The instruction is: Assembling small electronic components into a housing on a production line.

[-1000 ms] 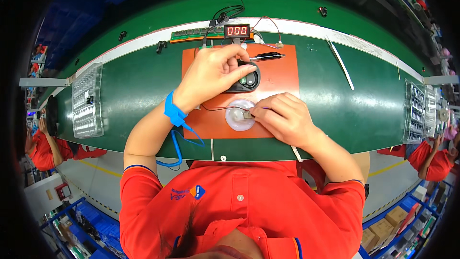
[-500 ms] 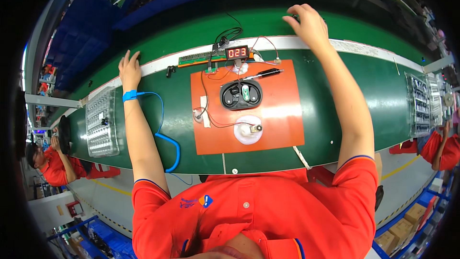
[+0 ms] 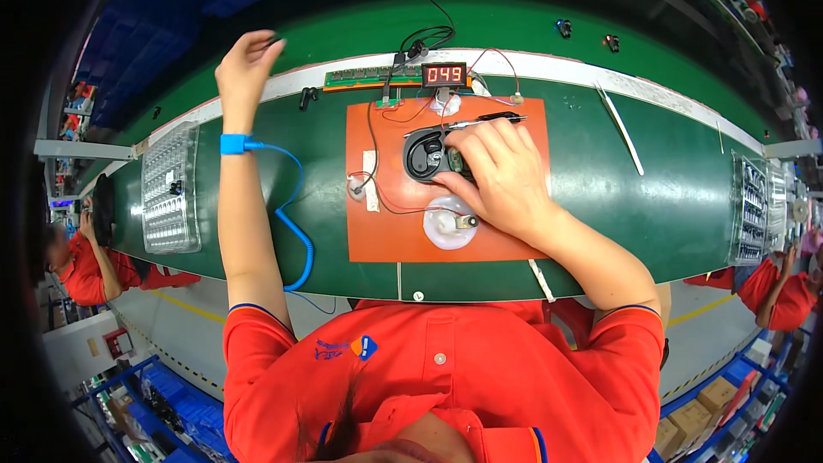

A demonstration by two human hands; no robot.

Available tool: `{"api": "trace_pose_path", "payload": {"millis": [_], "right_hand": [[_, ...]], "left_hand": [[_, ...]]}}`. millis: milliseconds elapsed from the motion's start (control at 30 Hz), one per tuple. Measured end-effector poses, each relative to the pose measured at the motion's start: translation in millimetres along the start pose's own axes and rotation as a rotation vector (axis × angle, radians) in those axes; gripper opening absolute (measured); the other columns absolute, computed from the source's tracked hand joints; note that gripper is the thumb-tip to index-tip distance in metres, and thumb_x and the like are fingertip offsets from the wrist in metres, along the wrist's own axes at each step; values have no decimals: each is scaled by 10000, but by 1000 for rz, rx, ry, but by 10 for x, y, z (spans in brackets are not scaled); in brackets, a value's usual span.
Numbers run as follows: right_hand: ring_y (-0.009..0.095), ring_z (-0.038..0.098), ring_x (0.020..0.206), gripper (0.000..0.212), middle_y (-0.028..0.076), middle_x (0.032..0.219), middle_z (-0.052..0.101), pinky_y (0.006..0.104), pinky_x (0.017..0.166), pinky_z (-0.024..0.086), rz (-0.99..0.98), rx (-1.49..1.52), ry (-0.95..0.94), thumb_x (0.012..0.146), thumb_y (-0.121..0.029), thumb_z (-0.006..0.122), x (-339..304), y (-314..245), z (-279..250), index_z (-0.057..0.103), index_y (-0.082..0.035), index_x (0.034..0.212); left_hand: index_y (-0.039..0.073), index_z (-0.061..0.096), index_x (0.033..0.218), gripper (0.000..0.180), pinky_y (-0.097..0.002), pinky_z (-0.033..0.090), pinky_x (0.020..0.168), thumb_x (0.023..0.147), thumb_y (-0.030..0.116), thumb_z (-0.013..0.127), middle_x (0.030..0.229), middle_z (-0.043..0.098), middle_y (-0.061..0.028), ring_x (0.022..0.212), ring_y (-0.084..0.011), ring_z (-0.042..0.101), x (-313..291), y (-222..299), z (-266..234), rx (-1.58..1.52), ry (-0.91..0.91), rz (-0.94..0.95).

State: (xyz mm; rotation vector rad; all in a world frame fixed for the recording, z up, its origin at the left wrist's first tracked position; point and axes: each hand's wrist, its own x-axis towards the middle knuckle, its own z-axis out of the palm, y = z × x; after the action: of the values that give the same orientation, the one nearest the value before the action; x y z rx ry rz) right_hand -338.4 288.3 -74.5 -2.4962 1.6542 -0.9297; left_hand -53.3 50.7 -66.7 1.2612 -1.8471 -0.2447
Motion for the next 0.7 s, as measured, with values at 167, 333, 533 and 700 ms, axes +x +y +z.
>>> {"api": "trace_pose_path", "payload": {"millis": [167, 333, 533, 700], "right_hand": [[300, 595, 843, 295, 97, 899, 620, 373, 797, 480, -4, 241, 41, 756, -53, 717, -48, 93, 35, 608, -11, 1027], [287, 629, 822, 265, 110, 908, 645, 356, 784, 508, 336, 700, -60, 755, 40, 668, -291, 1, -256, 614, 9, 1013], [270, 648, 828, 233, 122, 918, 659, 342, 752, 518, 216, 537, -135, 734, 59, 679, -478, -63, -280, 640, 19, 960], [261, 652, 823, 246, 104, 907, 653, 347, 716, 527, -8, 253, -8, 705, 37, 716, -541, -94, -203, 650, 6, 941]], "left_hand": [[55, 681, 882, 129, -262, 514, 547, 830, 171, 702, 671, 674, -82, 613, -110, 661, -607, 1280, 292, -501, -483, -52], [92, 670, 829, 132, -244, 441, 485, 824, 214, 720, 593, 599, -26, 525, -112, 589, -1061, 1525, 544, -327, -572, 227], [77, 673, 785, 252, -373, 494, 511, 818, 327, 688, 627, 652, -83, 567, -283, 640, -1111, 1515, 606, -206, -501, 340], [76, 677, 806, 254, -360, 494, 514, 838, 327, 680, 664, 669, -84, 579, -276, 648, -914, 1408, 500, -284, -489, 209]]}}
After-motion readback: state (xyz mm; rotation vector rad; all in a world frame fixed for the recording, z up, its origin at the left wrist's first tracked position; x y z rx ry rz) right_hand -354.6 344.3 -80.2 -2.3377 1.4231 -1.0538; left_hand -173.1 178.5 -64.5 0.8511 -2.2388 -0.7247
